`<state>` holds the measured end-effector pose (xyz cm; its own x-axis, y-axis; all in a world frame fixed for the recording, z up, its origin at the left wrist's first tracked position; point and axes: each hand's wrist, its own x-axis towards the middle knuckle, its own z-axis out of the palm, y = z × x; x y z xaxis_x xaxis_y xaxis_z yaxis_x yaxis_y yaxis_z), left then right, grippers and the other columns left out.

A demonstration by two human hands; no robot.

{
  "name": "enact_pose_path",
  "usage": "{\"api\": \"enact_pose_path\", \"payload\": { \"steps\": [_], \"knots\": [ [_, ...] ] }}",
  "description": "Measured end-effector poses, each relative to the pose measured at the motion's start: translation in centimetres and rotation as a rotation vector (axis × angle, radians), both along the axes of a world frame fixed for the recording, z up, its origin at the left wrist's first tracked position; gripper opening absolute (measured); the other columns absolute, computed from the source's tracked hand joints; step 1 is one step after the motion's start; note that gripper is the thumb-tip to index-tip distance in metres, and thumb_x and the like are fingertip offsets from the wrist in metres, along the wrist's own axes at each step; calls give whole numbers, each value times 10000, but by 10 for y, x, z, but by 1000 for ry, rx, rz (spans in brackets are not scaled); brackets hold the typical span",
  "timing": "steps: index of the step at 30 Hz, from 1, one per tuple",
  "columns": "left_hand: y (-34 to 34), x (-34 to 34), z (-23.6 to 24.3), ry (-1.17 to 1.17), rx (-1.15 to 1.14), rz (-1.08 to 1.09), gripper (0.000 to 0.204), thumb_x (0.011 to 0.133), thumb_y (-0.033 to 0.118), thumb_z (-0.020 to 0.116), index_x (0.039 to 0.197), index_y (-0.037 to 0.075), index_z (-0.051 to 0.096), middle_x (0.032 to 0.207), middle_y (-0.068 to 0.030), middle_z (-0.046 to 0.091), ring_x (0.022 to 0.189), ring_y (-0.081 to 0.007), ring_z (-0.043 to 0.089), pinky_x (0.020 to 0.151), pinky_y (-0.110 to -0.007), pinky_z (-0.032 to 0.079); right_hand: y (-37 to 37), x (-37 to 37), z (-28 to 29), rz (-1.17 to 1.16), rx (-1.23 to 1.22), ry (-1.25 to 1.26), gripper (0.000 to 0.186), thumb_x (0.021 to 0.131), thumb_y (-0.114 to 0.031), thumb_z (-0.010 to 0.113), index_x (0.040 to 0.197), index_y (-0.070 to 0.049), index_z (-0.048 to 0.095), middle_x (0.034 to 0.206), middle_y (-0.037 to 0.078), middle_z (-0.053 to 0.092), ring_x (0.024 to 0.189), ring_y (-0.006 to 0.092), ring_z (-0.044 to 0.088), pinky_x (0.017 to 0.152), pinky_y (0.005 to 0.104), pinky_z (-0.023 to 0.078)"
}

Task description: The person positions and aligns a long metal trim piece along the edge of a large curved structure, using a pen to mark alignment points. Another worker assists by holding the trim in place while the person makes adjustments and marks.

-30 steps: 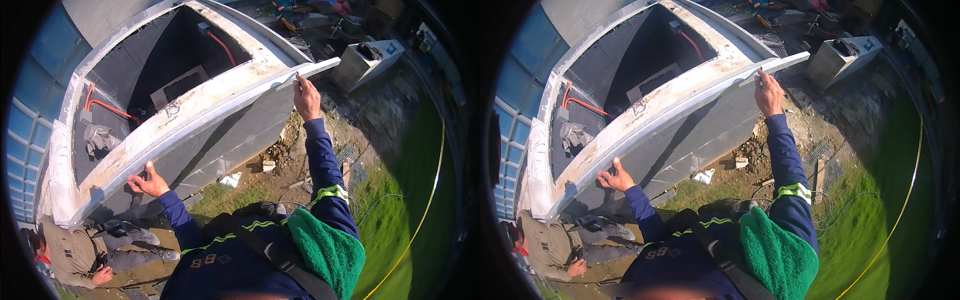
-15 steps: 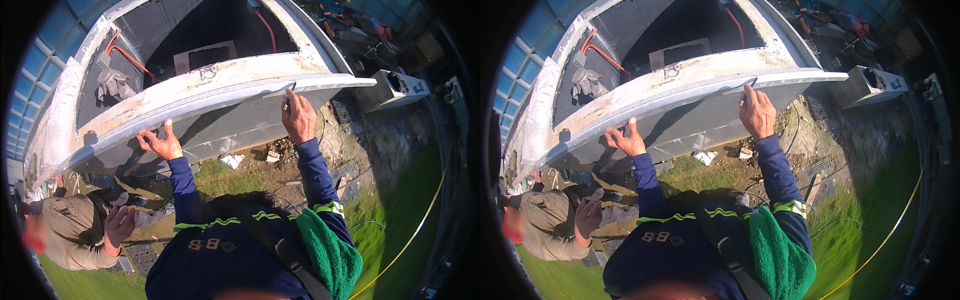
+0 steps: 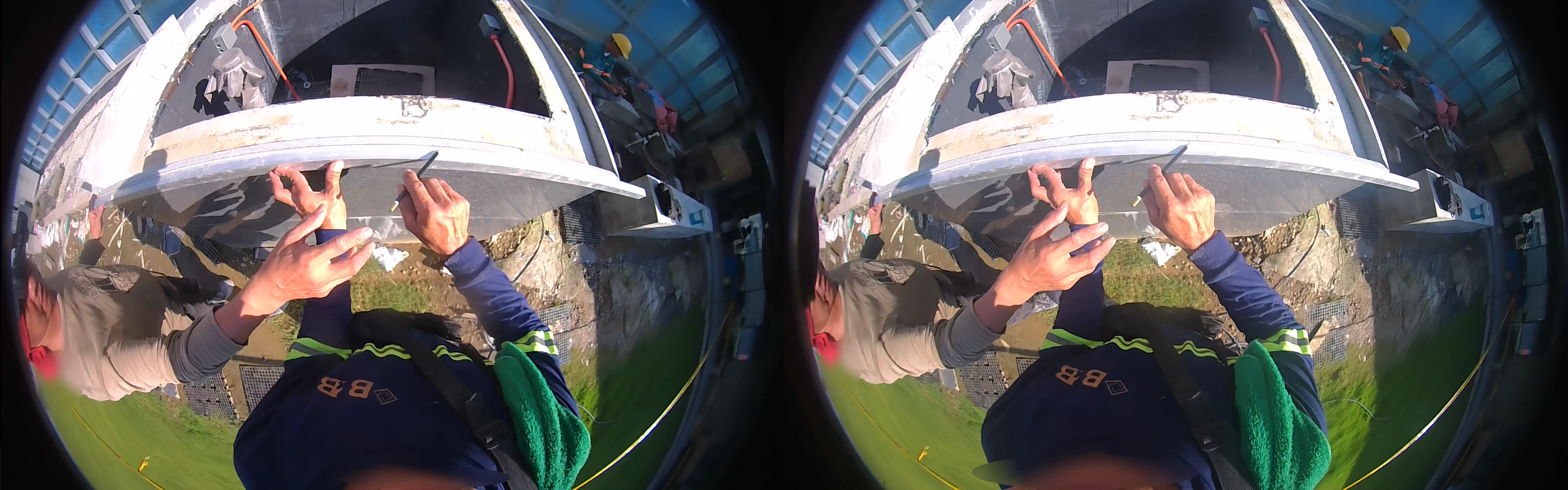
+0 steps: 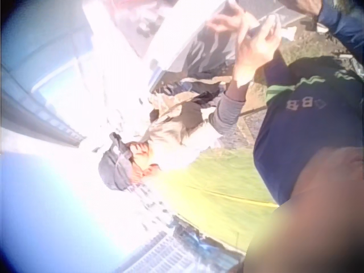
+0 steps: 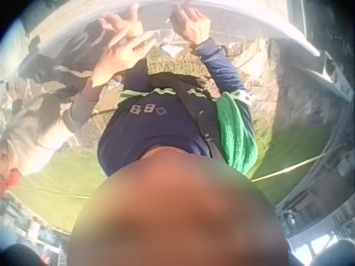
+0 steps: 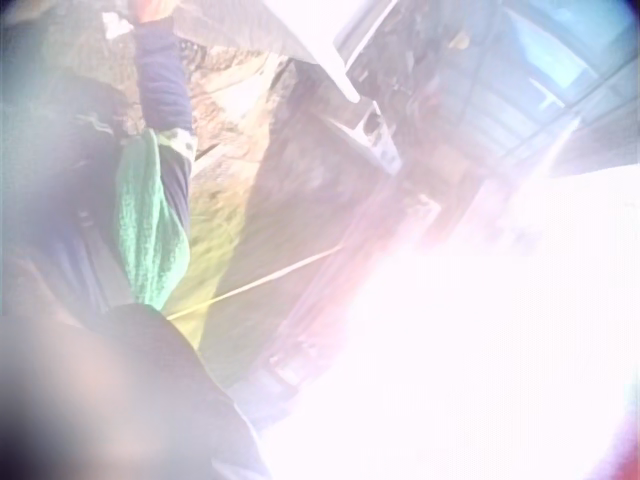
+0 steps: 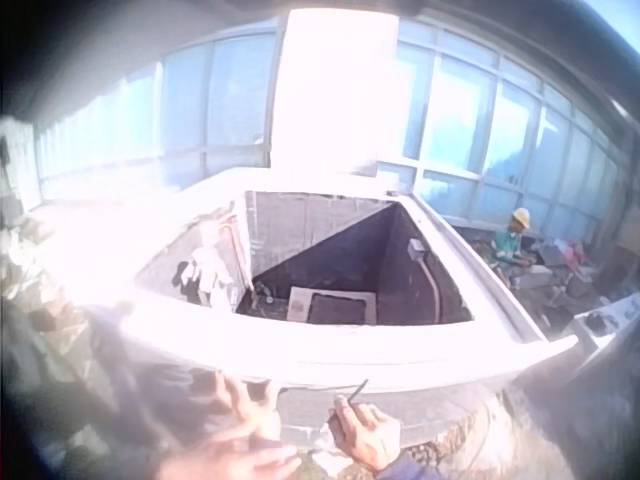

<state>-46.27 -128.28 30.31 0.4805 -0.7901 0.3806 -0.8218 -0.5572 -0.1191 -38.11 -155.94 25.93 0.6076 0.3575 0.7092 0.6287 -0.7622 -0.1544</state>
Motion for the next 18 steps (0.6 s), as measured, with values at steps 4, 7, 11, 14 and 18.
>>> {"api": "enact_pose_path", "payload": {
  "steps": [4, 7, 11, 14, 18],
  "knots": [
    [7, 23, -6, -68, 8, -2, 325, 893, 267, 688, 1176, 113, 732, 1324, 16, 666, 1354, -139, 549, 1200, -537, 394, 43, 0, -1, 106, -28, 17, 352, 857, -145, 772, 1184, -33, 702, 784, 65, 649, 679, 229, 668, 590, 357, 549],
    [19, 25, -22, -18, -63, 52, 351, 888, 271, 697, 1187, 87, 711, 1332, -4, 642, 1335, -169, 561, 1179, -527, 413, 72, 3, -7, 176, -37, 6, 454, 813, -191, 779, 1227, -30, 684, 786, 69, 626, 695, 224, 674, 581, 363, 558],
    [-2, 38, -70, -234, -624, 538, 425, 888, 300, 722, 1238, 65, 670, 1368, -43, 591, 1323, -198, 564, 1152, -513, 430, 108, 9, -9, 278, -23, 25, 519, 776, -242, 794, 1227, -15, 669, 824, 90, 628, 729, 274, 706, 575, 399, 579],
    [-43, 73, -111, -280, -1063, 911, 487, 888, 322, 740, 1277, 47, 639, 1395, -72, 552, 1314, -219, 566, 1132, -503, 443, 124, 11, -8, 306, 7, -3, 493, 783, -238, 807, 1203, -16, 675, 810, 129, 645, 738, 302, 733, 582, 402, 601],
    [-62, 90, -138, -253, -1168, 994, 573, 888, 350, 765, 1329, 25, 598, 1430, -111, 501, 1302, -248, 569, 1105, -489, 461, 139, 14, -7, 299, -10, -45, 476, 820, -239, 808, 1223, -21, 677, 744, 103, 645, 697, 288, 721, 569, 389, 588]
  ]
}}
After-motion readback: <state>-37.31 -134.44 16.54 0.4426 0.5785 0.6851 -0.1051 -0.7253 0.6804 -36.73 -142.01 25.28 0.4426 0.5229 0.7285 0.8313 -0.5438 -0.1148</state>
